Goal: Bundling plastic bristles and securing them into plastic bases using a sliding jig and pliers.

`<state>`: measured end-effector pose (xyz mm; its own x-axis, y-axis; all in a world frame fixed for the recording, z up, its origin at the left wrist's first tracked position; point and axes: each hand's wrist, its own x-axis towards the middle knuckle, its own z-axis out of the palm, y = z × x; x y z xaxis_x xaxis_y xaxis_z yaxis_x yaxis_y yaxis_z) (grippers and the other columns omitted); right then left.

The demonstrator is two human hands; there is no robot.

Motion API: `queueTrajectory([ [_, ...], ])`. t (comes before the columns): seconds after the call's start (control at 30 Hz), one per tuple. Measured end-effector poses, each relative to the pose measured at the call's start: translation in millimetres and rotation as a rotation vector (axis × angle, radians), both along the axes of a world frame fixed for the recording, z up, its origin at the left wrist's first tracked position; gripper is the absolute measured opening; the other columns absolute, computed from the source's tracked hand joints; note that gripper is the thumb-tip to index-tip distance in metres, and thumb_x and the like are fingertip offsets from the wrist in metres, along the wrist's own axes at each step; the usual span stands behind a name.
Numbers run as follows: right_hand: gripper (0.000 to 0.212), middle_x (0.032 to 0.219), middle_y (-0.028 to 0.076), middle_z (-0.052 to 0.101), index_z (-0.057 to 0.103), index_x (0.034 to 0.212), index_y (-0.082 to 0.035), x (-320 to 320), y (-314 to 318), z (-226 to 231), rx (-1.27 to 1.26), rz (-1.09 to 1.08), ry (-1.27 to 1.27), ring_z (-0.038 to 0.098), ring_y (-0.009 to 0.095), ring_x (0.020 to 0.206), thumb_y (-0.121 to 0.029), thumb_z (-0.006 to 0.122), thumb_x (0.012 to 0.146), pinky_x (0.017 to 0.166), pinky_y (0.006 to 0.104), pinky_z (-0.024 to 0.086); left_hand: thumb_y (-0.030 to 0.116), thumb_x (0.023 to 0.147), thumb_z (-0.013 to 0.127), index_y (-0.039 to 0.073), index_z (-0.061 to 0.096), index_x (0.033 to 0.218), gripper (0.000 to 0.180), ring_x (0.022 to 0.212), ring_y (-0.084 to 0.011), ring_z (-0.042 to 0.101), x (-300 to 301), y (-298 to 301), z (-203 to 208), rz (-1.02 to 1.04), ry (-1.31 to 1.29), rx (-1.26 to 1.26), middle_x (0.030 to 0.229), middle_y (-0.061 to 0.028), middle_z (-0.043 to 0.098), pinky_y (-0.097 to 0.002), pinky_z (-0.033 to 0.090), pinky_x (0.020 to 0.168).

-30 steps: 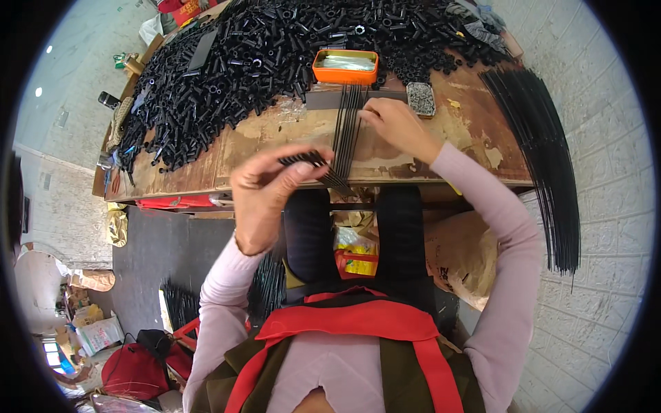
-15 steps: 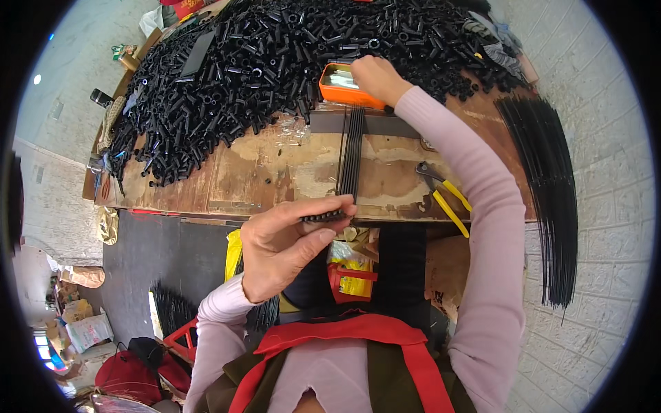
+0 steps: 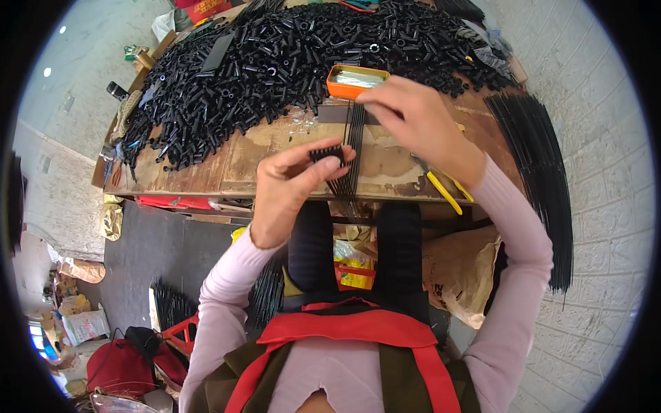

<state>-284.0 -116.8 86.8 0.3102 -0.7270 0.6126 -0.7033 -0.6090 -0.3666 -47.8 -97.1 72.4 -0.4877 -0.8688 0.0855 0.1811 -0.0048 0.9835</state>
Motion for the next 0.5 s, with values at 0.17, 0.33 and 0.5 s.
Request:
queueTrajectory([
  [0.17, 0.049, 0.084, 0.008, 0.058, 0.064, 0.126, -0.014, 26.9, 83.0, 26.2, -0.025, -0.074, 0.266, 0.058, 0.022, 0.068, 0.002, 0.064, 0.080, 0.058, 0.0321, 0.047, -0.001, 0.091, 0.064, -0.006, 0.063, 0.121, 0.030, 0.098, -0.0197, 0.068, 3.1, 2.1, -5.0, 0.006, 0.059, -0.010, 0.104, -0.0142, 0.070, -0.0305, 0.057, 0.089],
  [0.33, 0.064, 0.083, 0.006, 0.051, 0.057, 0.136, -0.019, 35.4, 97.0, 23.0, -0.081, -0.133, 0.439, 0.056, 0.023, 0.066, 0.001, 0.062, 0.076, 0.057, 0.0359, 0.048, 0.001, 0.091, 0.064, -0.004, 0.066, 0.116, 0.025, 0.097, -0.0192, 0.068, 2.0, 2.4, -6.5, 0.010, 0.067, 0.010, 0.105, -0.0135, 0.070, -0.0304, 0.059, 0.085],
  [0.5, 0.068, 0.079, 0.006, 0.047, 0.048, 0.143, -0.020, 40.8, 99.2, 18.0, -0.027, -0.131, 0.440, 0.057, 0.022, 0.068, -0.002, 0.061, 0.078, 0.058, 0.0346, 0.049, 0.001, 0.092, 0.063, -0.004, 0.067, 0.114, 0.023, 0.094, -0.0179, 0.068, 6.2, 1.7, -7.9, 0.022, 0.122, 0.002, 0.104, -0.0127, 0.070, -0.0298, 0.059, 0.084],
])
